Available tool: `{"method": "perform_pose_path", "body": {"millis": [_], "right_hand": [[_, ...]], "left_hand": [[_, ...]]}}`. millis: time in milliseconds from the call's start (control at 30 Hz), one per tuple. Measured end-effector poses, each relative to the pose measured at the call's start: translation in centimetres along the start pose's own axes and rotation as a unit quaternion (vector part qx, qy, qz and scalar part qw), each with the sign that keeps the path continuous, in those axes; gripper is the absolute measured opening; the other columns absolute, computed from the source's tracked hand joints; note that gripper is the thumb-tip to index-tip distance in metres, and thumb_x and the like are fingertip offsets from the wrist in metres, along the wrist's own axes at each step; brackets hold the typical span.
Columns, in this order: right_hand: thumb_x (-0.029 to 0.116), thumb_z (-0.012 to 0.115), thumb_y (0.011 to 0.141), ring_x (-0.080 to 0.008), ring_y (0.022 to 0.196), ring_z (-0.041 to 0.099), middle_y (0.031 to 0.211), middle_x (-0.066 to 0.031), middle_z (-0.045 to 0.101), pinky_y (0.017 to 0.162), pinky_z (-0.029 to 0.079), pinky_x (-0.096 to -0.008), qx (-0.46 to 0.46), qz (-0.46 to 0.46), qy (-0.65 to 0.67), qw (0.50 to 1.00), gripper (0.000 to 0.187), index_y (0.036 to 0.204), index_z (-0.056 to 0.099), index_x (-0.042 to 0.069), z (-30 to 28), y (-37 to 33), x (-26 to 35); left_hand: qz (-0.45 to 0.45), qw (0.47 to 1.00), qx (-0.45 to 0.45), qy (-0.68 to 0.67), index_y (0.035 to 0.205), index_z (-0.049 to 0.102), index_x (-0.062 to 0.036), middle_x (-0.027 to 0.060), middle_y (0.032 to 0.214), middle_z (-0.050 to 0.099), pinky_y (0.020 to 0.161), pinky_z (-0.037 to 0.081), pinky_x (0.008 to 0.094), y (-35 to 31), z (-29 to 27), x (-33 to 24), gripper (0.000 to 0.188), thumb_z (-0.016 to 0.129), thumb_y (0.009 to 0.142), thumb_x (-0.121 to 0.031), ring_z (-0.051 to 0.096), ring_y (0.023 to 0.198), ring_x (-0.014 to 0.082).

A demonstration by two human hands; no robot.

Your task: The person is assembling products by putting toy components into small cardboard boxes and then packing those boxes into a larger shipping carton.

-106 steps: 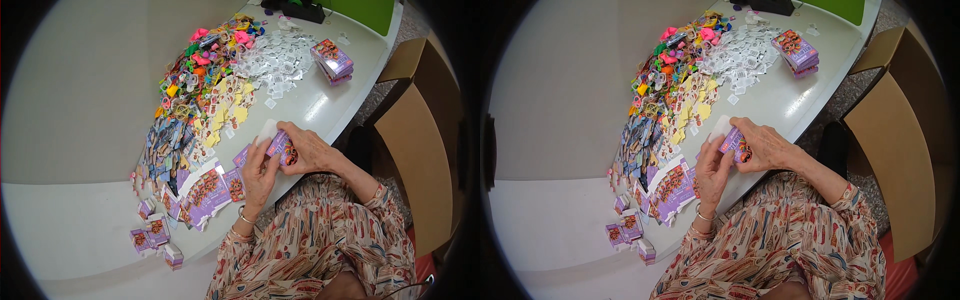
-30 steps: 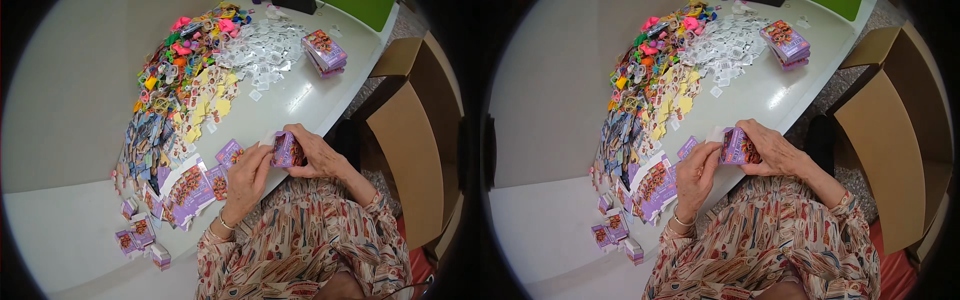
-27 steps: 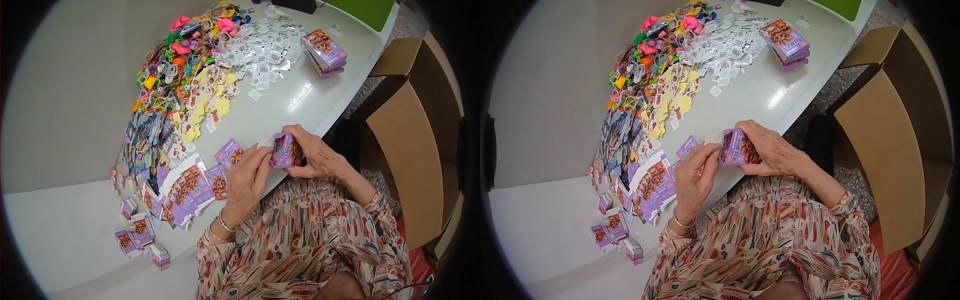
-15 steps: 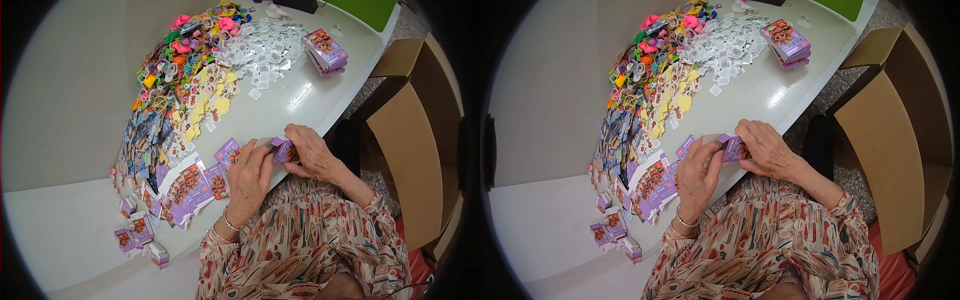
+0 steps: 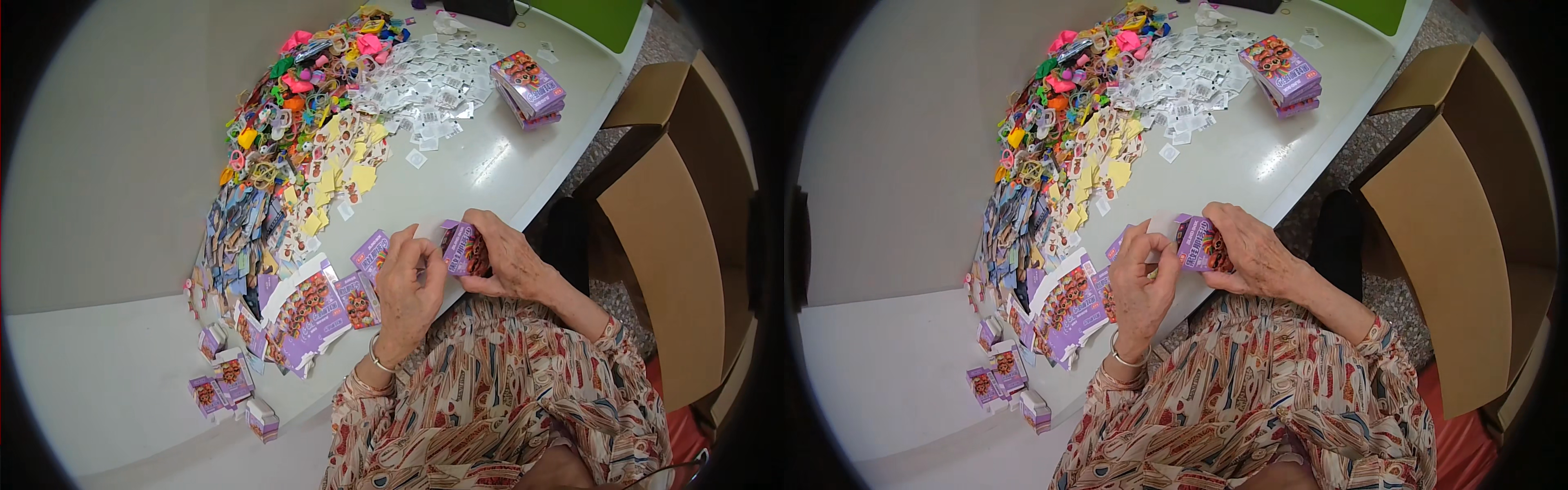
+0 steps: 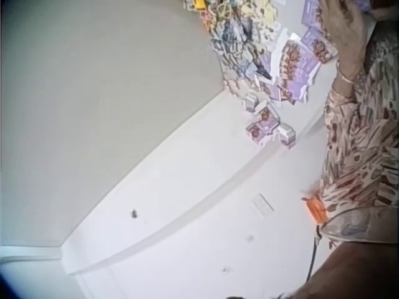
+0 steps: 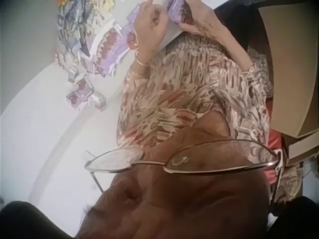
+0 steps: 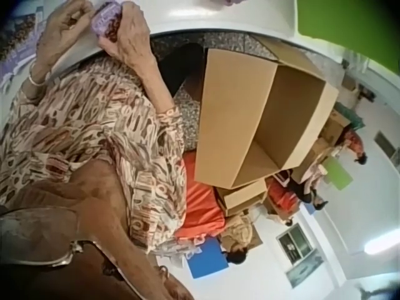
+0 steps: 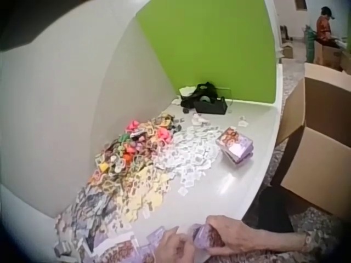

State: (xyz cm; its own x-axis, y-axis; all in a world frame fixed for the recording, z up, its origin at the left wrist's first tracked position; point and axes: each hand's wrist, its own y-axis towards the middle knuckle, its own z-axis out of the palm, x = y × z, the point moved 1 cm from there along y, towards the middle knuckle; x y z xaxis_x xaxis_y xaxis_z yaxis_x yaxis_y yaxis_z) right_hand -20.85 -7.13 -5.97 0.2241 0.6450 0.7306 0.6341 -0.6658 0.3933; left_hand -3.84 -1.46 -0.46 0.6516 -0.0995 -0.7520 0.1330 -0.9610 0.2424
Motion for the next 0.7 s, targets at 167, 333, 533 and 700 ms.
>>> {"method": "perform_pose_path", "body": {"millis": [167, 333, 533, 700], "right_hand": [[0.018, 0.079, 0.065, -0.0385, 0.096, 0.054, 0.109, -0.0220, 0.050, 0.085, 0.046, -0.0423, 0.004, -0.023, -0.048, 0.999, 0.083, 0.130, 0.032, -0.004, 0.3, -0.6, -0.2], [0.020, 0.080, 0.065, -0.0390, 0.094, 0.054, 0.106, -0.0217, 0.051, 0.082, 0.048, -0.0421, -0.008, -0.025, -0.073, 0.997, 0.082, 0.128, 0.033, -0.002, 0.0, -0.8, -0.3], [0.020, 0.080, 0.065, -0.0356, 0.095, 0.056, 0.112, -0.0206, 0.049, 0.081, 0.048, -0.0417, 0.010, -0.014, -0.061, 0.998, 0.086, 0.134, 0.032, 0.000, -0.6, -0.6, 0.1], [0.024, 0.078, 0.069, -0.0326, 0.089, 0.059, 0.107, -0.0166, 0.049, 0.069, 0.052, -0.0406, 0.099, 0.012, -0.114, 0.988, 0.075, 0.132, 0.039, 0.010, -1.5, 0.0, 1.0]], "left_hand": [[-0.121, 0.987, 0.101, 0.006, 0.091, 0.059, 0.0013, 0.0205, 0.099, 0.061, 0.066, 0.052, 0.0353, 0.6, -0.2, 0.4, 0.009, 0.061, 0.082, 0.001, 0.065, 0.090, 0.0327], [-0.019, 0.998, 0.046, 0.036, 0.103, 0.065, -0.0009, 0.0164, 0.108, 0.060, 0.075, 0.051, 0.0317, 0.5, 0.5, 0.3, 0.018, 0.061, 0.086, -0.001, 0.065, 0.090, 0.0245], [-0.008, 0.992, 0.115, -0.051, 0.126, 0.056, -0.0063, 0.0157, 0.115, 0.059, 0.081, 0.050, 0.0270, 1.5, 0.9, 1.1, 0.038, 0.058, 0.089, -0.004, 0.064, 0.097, 0.0254], [-0.018, 0.984, 0.166, -0.060, 0.130, 0.051, -0.0035, 0.0138, 0.116, 0.060, 0.082, 0.050, 0.0269, 2.6, 0.2, 1.2, 0.042, 0.060, 0.088, -0.006, 0.063, 0.098, 0.0195]]}}
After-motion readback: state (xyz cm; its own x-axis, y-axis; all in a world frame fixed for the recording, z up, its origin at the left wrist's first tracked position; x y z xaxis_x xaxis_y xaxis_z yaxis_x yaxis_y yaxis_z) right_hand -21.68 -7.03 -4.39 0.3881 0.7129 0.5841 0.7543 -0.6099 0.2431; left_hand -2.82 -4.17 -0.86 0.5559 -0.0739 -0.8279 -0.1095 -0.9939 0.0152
